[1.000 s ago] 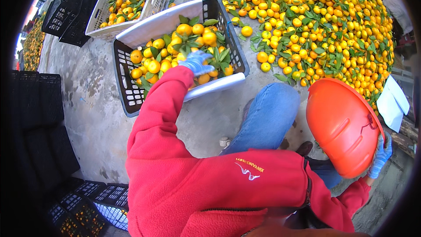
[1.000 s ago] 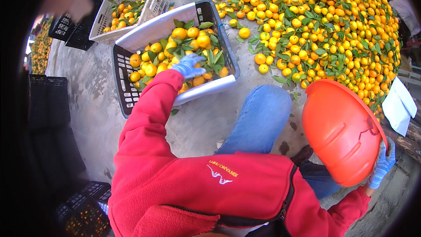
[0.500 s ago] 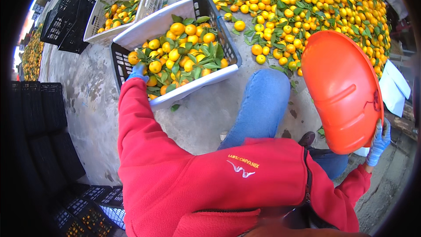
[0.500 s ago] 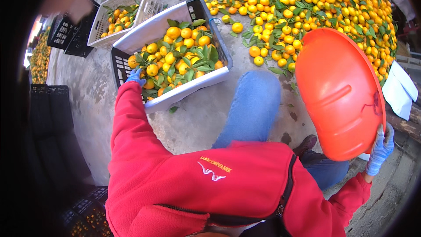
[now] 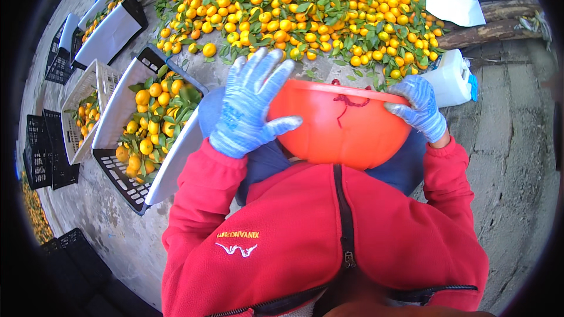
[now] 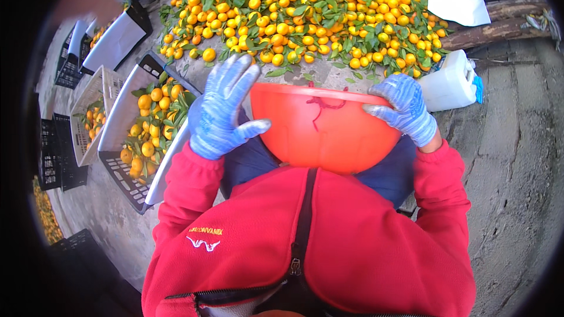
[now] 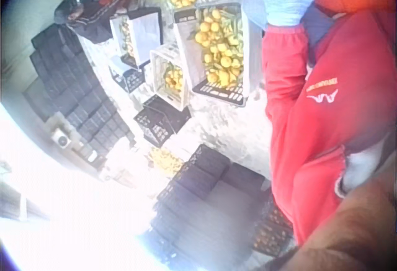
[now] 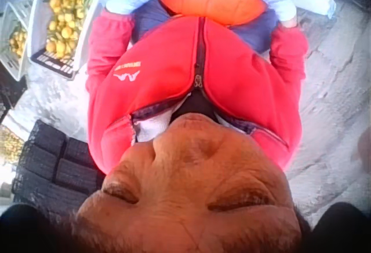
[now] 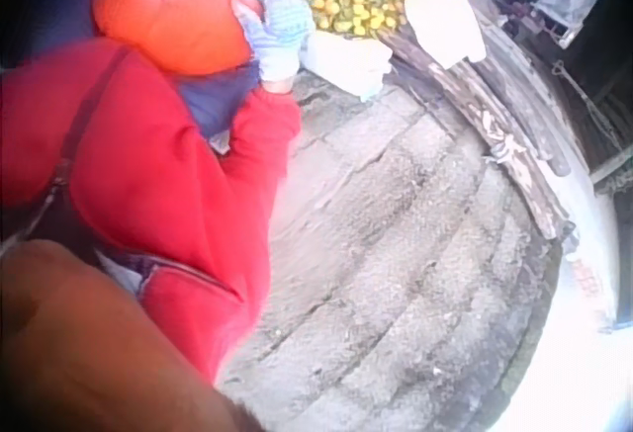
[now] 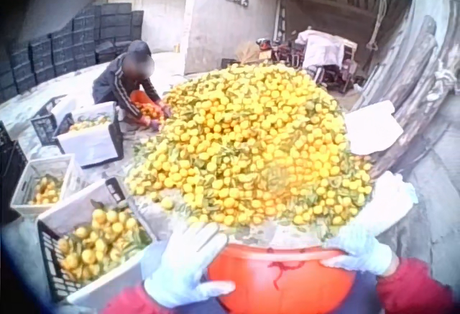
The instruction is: The person sits on the ground and sorts oranges from a large pile into a red basin, then transfers them into a white crate. The person repeatedly scoops oranges into the basin and pours them into the crate.
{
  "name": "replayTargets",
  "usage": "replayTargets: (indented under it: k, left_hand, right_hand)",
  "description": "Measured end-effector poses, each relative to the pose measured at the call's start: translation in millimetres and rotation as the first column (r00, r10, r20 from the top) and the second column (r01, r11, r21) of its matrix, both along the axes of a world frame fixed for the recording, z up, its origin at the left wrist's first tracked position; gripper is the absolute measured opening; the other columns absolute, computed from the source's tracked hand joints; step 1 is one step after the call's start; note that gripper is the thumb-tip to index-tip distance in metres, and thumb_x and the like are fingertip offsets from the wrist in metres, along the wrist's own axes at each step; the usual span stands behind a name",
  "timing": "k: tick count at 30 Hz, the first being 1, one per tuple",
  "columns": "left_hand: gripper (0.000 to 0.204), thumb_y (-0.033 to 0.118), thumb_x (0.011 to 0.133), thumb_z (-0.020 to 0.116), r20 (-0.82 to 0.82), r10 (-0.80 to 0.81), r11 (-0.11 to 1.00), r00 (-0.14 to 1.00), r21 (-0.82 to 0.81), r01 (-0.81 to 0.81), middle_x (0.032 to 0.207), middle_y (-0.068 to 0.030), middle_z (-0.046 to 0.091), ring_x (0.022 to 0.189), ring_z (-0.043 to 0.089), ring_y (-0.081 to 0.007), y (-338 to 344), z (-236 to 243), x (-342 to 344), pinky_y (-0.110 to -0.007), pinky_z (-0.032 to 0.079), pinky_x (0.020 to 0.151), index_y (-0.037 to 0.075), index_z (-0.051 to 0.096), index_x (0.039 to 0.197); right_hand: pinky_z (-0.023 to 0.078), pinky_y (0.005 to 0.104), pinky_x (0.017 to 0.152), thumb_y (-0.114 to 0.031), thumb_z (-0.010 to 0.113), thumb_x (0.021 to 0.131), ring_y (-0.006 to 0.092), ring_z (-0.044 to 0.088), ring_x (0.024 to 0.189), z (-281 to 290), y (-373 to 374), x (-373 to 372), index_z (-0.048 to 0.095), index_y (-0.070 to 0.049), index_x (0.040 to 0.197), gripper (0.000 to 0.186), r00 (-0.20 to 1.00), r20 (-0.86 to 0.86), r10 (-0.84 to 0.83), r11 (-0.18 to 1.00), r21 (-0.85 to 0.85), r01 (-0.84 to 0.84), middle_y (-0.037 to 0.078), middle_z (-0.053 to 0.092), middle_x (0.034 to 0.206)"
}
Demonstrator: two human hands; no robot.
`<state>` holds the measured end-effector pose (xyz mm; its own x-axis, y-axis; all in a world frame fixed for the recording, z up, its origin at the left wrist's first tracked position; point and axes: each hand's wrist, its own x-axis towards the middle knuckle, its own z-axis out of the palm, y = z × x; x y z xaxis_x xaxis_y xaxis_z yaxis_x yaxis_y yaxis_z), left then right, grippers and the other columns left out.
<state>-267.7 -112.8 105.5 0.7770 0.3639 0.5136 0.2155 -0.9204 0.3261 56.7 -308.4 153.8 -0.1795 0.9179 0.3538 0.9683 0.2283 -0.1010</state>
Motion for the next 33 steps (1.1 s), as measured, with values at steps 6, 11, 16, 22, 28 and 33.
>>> replayTargets:
  k: [6, 11, 16, 22, 28, 33]
  left_hand:
    - [0.049, 0.038, 0.080, 0.071, -0.225, -0.066, 0.976, 0.972, -0.215, 0.016, 0.094, -0.0139, 0.062, 0.089, 0.062, -0.0331, -44, -4, 54, -0.043, 0.050, 0.078, 0.005, 0.063, 0.115]
    - [0.025, 0.028, 0.081, 0.067, -0.426, -0.060, 0.983, 0.903, -0.183, -0.021, 0.088, -0.0101, 0.060, 0.084, 0.062, -0.0305, -60, -23, 59, -0.044, 0.050, 0.069, 0.013, 0.064, 0.100]
    - [0.026, 0.031, 0.084, 0.065, -0.709, -0.190, 0.968, 0.679, -0.252, 0.006, 0.091, -0.0105, 0.062, 0.087, 0.064, -0.0294, -88, -39, 63, -0.045, 0.052, 0.067, 0.013, 0.060, 0.102]
    - [0.030, 0.032, 0.085, 0.065, -0.741, -0.204, 0.953, 0.640, -0.299, -0.043, 0.096, -0.0130, 0.062, 0.092, 0.064, -0.0317, -98, -64, 58, -0.046, 0.052, 0.073, 0.013, 0.060, 0.108]
    - [0.030, 0.032, 0.083, 0.066, -0.831, -0.225, 0.946, 0.509, -0.312, -0.090, 0.100, -0.0142, 0.066, 0.097, 0.065, -0.0330, -75, -117, 71, -0.045, 0.052, 0.079, 0.015, 0.064, 0.108]
    - [0.035, 0.038, 0.083, 0.066, -0.933, -0.210, 0.955, 0.292, -0.260, -0.143, 0.105, -0.0127, 0.069, 0.102, 0.065, -0.0321, -67, -139, 83, -0.046, 0.052, 0.083, 0.015, 0.066, 0.110]
  right_hand:
    - [0.046, 0.0422, 0.075, -0.041, 0.071, 0.079, 0.0329, 0.060, 0.085, -44, -32, 24, 0.068, -0.007, 0.099, 0.040, 0.987, -0.163, 0.007, 0.989, -0.142, -0.031, 0.011, 0.062, 0.087]
    - [0.048, 0.0431, 0.082, -0.040, 0.068, 0.083, 0.0336, 0.060, 0.095, -79, -29, 34, 0.065, -0.005, 0.105, 0.041, 0.960, -0.279, -0.020, 0.932, -0.353, -0.084, 0.013, 0.063, 0.095]
    - [0.048, 0.0428, 0.083, -0.042, 0.066, 0.084, 0.0323, 0.059, 0.095, -101, -28, 30, 0.066, -0.007, 0.107, 0.042, 0.972, -0.222, 0.078, 0.837, -0.514, -0.185, 0.011, 0.064, 0.098]
    - [0.047, 0.0440, 0.087, -0.041, 0.065, 0.085, 0.0320, 0.059, 0.101, -131, -21, 34, 0.065, -0.009, 0.110, 0.041, 0.970, -0.204, 0.130, 0.763, -0.604, -0.229, 0.011, 0.064, 0.103]
    - [0.049, 0.0450, 0.085, -0.044, 0.060, 0.088, 0.0334, 0.061, 0.103, -175, 15, 18, 0.064, -0.010, 0.114, 0.043, 0.976, -0.020, 0.215, 0.622, -0.768, -0.153, 0.013, 0.064, 0.112]
    - [0.052, 0.0444, 0.081, -0.046, 0.064, 0.085, 0.0302, 0.065, 0.102, -197, 21, -20, 0.067, -0.012, 0.110, 0.042, 0.925, 0.226, 0.306, 0.549, -0.836, 0.023, 0.012, 0.067, 0.106]
